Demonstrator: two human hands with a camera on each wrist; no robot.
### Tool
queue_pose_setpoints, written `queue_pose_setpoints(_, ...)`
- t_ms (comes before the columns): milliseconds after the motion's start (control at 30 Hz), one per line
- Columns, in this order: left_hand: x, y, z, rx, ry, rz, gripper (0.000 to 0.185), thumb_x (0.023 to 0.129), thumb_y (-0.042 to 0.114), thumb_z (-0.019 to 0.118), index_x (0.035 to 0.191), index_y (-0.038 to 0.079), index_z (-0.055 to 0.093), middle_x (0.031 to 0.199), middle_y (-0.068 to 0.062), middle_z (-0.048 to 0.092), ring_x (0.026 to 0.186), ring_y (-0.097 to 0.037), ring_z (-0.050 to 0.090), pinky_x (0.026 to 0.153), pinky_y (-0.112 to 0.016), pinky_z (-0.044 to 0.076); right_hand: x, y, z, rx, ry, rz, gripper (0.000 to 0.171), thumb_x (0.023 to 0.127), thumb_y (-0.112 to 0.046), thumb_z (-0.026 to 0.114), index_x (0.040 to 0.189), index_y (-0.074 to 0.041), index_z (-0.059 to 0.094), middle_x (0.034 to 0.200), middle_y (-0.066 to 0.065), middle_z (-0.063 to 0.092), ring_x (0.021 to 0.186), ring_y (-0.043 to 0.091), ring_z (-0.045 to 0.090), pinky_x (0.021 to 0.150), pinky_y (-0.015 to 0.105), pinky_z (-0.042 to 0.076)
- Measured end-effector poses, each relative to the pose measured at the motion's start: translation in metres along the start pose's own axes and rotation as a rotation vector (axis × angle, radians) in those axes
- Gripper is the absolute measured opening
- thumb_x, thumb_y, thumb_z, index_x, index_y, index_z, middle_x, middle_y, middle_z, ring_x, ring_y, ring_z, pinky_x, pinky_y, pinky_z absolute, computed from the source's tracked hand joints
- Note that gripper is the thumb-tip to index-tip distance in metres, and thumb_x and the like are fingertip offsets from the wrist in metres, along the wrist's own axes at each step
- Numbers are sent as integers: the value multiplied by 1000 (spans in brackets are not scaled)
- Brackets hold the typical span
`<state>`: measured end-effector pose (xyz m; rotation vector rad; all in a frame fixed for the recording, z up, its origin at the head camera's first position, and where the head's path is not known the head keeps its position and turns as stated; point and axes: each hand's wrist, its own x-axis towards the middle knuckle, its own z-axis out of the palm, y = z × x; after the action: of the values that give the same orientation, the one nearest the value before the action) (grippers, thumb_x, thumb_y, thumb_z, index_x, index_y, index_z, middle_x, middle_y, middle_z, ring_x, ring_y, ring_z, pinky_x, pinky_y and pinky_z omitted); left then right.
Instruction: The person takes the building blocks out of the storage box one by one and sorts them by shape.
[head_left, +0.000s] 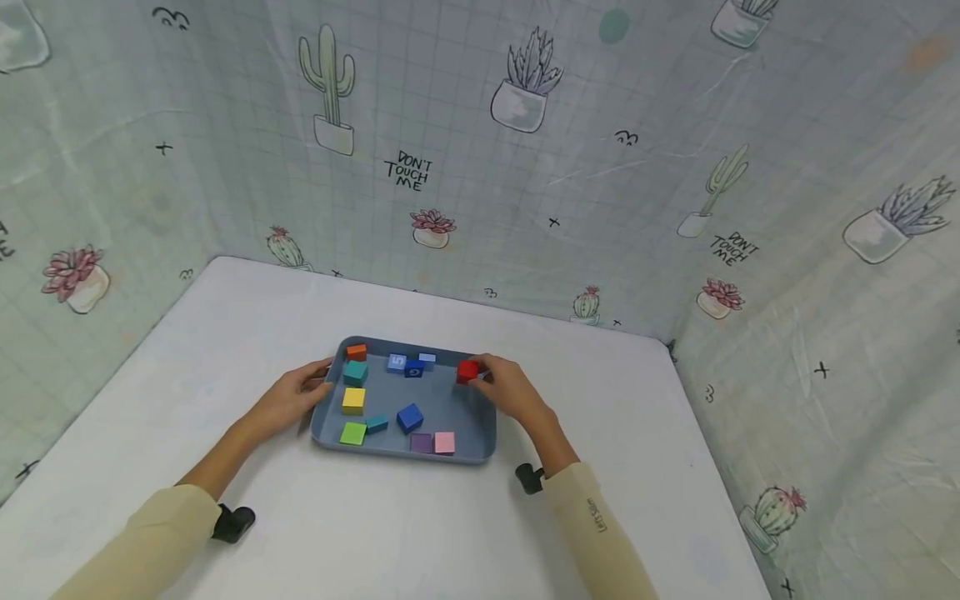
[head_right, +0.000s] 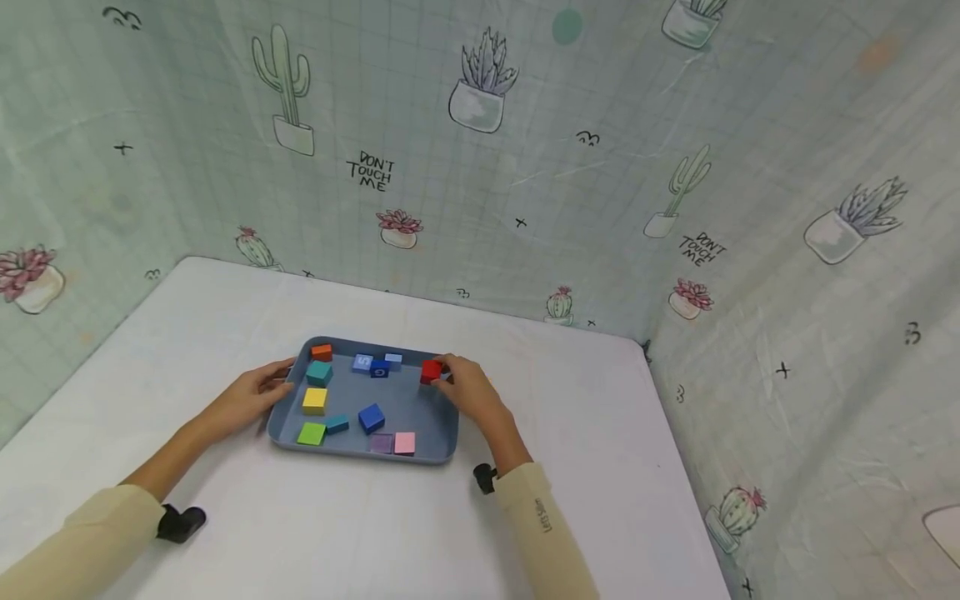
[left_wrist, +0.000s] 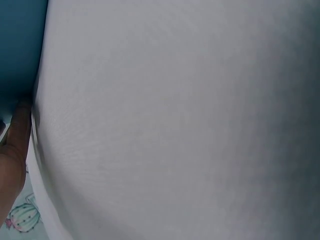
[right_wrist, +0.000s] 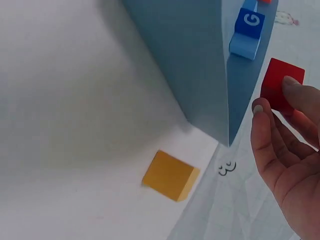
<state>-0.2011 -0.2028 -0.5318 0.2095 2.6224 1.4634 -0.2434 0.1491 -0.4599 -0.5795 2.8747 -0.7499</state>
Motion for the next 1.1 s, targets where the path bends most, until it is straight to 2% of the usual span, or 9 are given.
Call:
queue_pose_setpoints(500,-2,3,-3,-4,4,23,58,99,24,50,146,-2,28,140,-30,36,122,-43,43,100,-52,38,-3,19,-14,22,-35,35,40,90,-12,65,128,-6,56,115,8,61,93,20,60,78,27,54)
queue_pose_setpoints(900,-2,3,-2,-18,-1,13,59,99,25,50,146,-1,28,141,-29,36,123,-43,42,100,-53,38,-8,41,-26,5,-20,118,39,89,-12,67,127,-7,56,117,8,61,96,20,60,80,30,54)
queue_pose_setpoints(1100,-3,2,-2,-6,2,18,59,99,25,50,146,-2,28,140,-29,36,122,-43,43,100,-53,38,-14,48,-34,-26,-2,108,39,88,-9,67,125,-5,57,115,10,62,95,22,60,83,34,53)
